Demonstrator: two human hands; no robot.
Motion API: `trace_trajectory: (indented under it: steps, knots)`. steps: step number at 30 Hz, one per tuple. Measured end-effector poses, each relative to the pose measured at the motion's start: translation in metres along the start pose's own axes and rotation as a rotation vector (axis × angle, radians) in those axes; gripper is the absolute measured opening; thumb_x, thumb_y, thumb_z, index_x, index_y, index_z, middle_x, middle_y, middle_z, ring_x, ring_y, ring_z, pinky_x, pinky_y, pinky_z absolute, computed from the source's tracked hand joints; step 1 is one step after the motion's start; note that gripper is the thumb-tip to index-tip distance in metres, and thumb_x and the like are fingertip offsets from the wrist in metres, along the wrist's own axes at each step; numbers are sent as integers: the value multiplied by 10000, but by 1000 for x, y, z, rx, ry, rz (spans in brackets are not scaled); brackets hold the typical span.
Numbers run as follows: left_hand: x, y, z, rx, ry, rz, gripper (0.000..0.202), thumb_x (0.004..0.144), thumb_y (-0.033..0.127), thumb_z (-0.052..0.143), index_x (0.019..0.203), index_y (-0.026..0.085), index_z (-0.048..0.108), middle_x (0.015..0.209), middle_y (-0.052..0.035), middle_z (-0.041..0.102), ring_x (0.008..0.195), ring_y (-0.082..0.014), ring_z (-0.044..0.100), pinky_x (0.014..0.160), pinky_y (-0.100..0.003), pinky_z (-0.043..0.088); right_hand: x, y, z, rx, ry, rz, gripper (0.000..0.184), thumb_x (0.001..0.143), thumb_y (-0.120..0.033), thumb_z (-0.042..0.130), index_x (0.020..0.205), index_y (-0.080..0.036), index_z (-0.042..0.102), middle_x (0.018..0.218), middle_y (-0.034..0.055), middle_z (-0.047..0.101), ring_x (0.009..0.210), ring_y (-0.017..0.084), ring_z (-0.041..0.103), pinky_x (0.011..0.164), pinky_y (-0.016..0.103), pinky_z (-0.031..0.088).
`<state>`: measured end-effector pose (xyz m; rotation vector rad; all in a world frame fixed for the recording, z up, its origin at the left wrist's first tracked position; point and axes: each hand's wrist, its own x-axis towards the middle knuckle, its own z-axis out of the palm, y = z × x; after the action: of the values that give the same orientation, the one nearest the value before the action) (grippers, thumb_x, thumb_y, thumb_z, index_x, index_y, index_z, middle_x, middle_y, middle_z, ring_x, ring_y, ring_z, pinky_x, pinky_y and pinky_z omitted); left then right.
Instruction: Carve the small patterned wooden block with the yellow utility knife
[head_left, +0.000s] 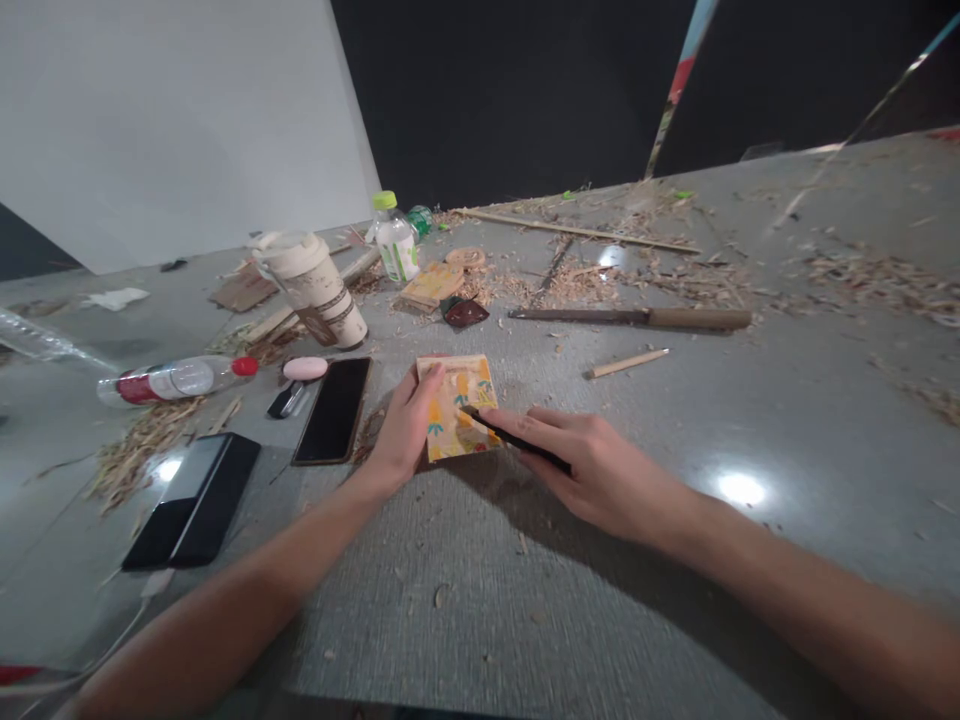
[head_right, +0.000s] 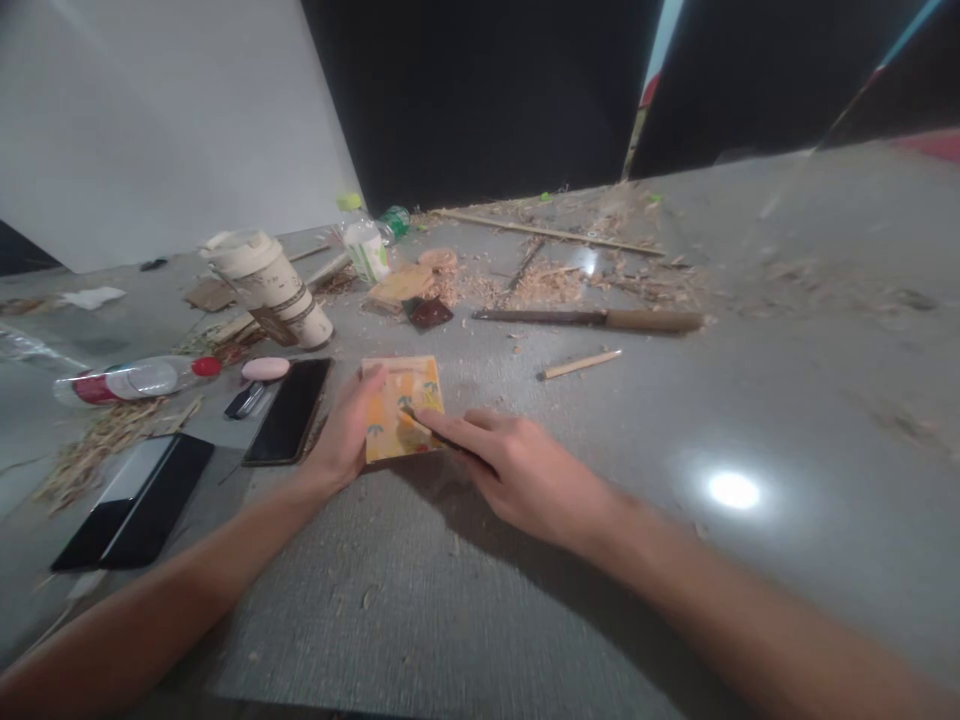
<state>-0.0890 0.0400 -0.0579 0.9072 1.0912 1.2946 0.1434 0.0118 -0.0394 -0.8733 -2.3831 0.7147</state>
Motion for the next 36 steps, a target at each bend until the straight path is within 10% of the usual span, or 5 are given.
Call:
trace_trajectory:
  steps: [36]
  knots:
    - [1, -5, -8, 121, -17, 46, 485, 958, 607, 657, 1239, 212, 658, 1177, -105, 765, 1072, -295, 752, 893, -403, 610, -1, -1, 6, -4, -21, 51, 552, 1111, -216, 436, 1654, -316, 434, 1237, 112, 742, 1016, 223, 732, 840, 329, 578]
